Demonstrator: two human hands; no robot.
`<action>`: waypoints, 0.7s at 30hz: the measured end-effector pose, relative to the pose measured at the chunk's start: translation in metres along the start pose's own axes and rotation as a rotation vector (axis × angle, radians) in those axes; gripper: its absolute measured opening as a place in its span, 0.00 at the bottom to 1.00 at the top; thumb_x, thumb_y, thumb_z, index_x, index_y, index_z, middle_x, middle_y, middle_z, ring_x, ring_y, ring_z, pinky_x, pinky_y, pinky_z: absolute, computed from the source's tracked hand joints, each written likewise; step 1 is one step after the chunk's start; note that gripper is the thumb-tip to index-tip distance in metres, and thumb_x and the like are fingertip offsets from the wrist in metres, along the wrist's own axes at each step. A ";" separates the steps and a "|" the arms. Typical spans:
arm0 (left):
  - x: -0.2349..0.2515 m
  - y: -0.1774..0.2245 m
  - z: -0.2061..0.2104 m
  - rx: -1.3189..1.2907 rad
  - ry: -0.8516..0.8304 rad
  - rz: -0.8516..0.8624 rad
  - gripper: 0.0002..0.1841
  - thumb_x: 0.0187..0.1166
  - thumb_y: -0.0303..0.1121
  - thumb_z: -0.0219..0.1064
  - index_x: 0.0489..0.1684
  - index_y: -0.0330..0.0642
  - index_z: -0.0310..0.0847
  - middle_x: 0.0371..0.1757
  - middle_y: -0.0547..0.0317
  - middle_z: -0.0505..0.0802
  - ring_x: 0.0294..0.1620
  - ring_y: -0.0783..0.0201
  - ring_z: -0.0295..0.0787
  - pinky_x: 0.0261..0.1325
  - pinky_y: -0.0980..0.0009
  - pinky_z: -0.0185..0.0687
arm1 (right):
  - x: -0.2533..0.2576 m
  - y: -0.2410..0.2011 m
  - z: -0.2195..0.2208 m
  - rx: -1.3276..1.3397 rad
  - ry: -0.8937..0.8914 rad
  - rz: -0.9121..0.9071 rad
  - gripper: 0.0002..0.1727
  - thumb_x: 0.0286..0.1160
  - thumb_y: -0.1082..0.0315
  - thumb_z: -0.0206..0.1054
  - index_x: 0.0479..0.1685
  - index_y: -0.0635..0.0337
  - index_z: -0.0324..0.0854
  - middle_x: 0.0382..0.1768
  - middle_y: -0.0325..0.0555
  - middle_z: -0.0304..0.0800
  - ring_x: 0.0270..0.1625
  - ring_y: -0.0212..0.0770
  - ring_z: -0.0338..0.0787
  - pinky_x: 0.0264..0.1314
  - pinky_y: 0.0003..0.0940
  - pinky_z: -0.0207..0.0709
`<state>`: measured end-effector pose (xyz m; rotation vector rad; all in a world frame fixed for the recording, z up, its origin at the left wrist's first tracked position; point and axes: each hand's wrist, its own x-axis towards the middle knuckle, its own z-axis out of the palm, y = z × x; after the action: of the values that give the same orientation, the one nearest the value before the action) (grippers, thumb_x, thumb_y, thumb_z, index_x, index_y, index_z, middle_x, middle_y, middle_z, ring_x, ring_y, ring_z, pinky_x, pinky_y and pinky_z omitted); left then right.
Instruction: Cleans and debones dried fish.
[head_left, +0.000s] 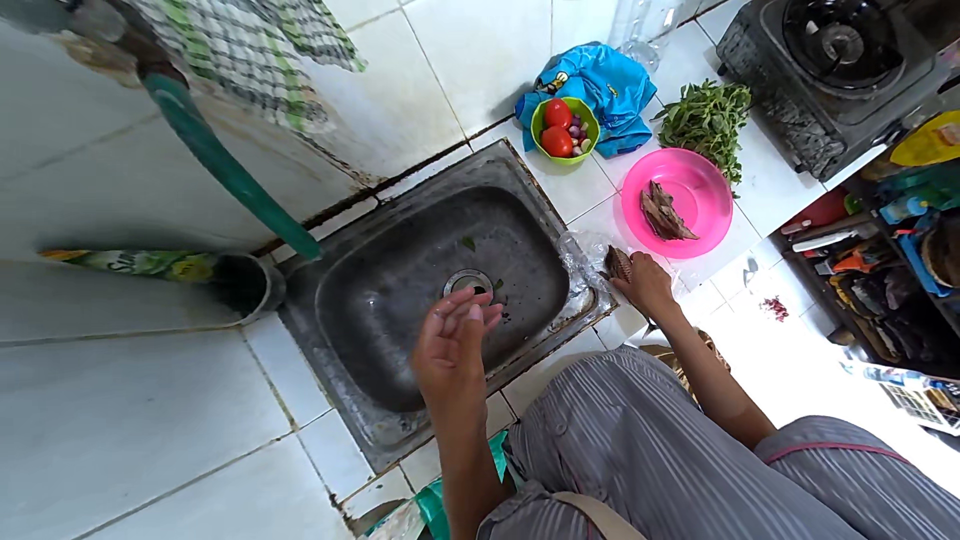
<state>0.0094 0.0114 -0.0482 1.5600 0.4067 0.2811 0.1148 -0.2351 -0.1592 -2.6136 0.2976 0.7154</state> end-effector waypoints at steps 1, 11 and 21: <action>0.000 0.000 0.001 0.001 -0.003 0.002 0.15 0.82 0.24 0.53 0.63 0.33 0.74 0.50 0.66 0.92 0.48 0.71 0.94 0.56 0.71 0.92 | -0.001 -0.001 0.003 0.004 0.013 0.001 0.37 0.74 0.56 0.78 0.71 0.79 0.71 0.68 0.77 0.78 0.69 0.75 0.82 0.65 0.70 0.76; 0.009 -0.016 0.032 0.085 -0.195 -0.138 0.16 0.86 0.25 0.55 0.66 0.26 0.74 0.54 0.50 0.90 0.49 0.69 0.92 0.55 0.70 0.89 | 0.004 0.002 0.007 0.044 0.036 -0.023 0.35 0.72 0.60 0.79 0.68 0.79 0.73 0.64 0.78 0.81 0.64 0.75 0.85 0.62 0.71 0.77; 0.037 -0.091 0.116 0.232 -0.694 -0.399 0.15 0.90 0.28 0.56 0.67 0.27 0.77 0.60 0.37 0.88 0.53 0.55 0.89 0.61 0.61 0.84 | 0.043 0.054 -0.003 0.362 -0.029 -0.151 0.37 0.65 0.57 0.85 0.68 0.73 0.77 0.49 0.70 0.89 0.49 0.66 0.90 0.56 0.67 0.78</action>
<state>0.0843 -0.0780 -0.1459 1.6486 0.1933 -0.6234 0.1360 -0.2888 -0.1980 -2.2529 0.1975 0.5853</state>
